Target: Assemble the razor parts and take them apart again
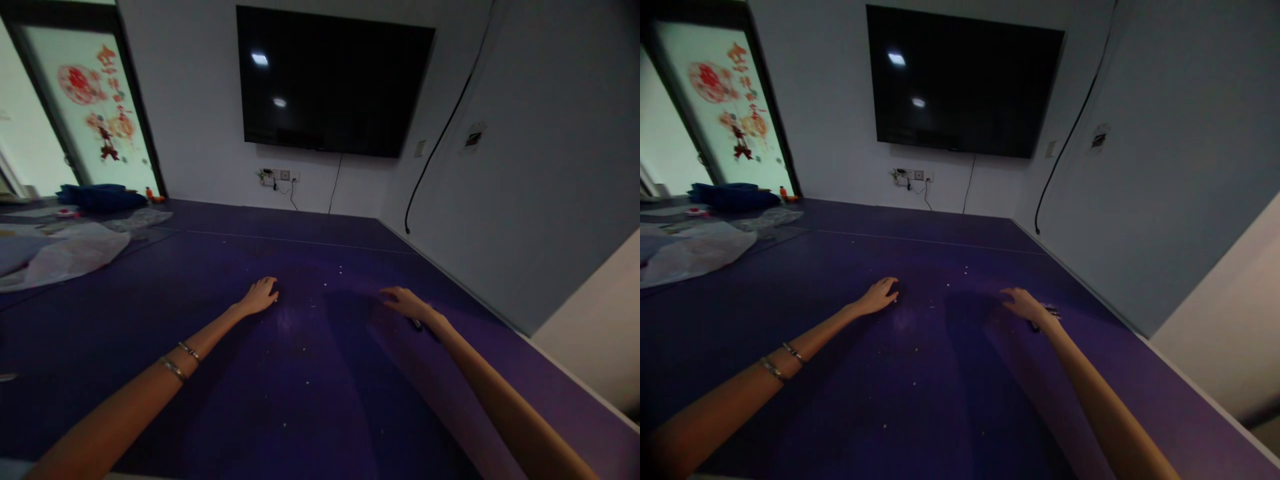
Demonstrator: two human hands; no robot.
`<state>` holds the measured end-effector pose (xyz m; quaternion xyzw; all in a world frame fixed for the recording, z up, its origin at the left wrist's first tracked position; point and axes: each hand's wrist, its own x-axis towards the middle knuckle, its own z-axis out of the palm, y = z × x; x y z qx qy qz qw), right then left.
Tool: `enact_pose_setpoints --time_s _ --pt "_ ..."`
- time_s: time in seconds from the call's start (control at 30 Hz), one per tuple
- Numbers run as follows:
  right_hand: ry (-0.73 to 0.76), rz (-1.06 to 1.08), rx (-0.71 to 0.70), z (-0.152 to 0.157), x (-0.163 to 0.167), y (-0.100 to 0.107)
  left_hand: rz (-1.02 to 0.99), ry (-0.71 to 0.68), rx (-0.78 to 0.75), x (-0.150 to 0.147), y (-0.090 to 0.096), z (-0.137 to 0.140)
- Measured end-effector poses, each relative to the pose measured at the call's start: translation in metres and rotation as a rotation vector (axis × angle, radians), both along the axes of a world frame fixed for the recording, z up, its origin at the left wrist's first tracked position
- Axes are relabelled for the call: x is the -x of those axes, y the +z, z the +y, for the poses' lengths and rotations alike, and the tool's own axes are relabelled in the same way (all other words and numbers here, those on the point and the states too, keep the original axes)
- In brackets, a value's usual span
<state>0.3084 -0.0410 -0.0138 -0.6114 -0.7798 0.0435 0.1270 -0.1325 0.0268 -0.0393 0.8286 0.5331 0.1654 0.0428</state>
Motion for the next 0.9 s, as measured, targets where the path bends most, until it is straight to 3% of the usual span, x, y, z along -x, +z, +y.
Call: enact_pose_setpoints --time_s 0.17,0.4,0.9 --pt "-0.027 0.064 -0.130 0.001 0.037 -0.028 0.025 0.131 -0.018 0.031 -0.016 0.010" --pt "-0.152 0.034 -0.159 -0.002 0.059 -0.057 0.064 0.180 -0.008 0.036 -0.026 0.008" --pt "-0.182 0.010 -0.179 -0.010 0.061 -0.063 0.070 0.170 -0.086 0.033 -0.023 -0.002"
